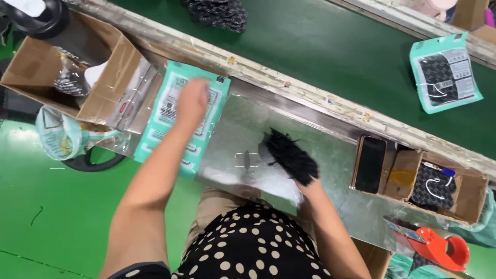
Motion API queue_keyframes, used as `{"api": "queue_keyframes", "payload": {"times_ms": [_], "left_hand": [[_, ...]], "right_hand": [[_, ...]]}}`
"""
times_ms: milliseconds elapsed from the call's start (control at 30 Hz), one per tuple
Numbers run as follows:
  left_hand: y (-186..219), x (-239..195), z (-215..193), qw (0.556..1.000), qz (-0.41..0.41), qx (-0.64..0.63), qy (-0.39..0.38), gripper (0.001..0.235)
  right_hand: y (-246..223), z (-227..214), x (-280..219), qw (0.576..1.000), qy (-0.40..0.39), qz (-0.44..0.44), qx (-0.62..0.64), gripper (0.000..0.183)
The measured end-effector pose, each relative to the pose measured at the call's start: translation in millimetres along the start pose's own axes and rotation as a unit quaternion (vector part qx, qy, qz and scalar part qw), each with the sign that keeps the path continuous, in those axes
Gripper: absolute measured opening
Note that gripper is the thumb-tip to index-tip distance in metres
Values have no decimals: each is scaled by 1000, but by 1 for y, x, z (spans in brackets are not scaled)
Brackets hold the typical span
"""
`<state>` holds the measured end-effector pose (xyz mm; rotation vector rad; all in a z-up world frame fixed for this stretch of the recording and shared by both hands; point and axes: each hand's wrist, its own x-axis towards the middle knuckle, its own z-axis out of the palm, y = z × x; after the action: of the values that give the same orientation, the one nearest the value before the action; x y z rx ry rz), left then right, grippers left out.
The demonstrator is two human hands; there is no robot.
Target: Packaging black mesh products into green plastic shipping bags at a workstation.
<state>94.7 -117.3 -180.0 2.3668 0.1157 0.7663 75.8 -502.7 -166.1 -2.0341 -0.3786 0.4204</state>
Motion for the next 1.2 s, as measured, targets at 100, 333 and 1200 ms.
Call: {"api": "queue_keyframes", "payload": {"times_ms": [100, 333, 1200], "left_hand": [[-28, 24, -20, 999, -7, 34, -21, 28], [-36, 25, -10, 977, -48, 127, -164, 16], [132, -5, 11, 947, 131, -191, -221, 4]], "right_hand": [[10, 2, 8, 986, 10, -153, 63, 48], [35, 6, 6, 891, 165, -297, -303, 43], [2, 4, 7, 991, -67, -27, 117, 27]]}}
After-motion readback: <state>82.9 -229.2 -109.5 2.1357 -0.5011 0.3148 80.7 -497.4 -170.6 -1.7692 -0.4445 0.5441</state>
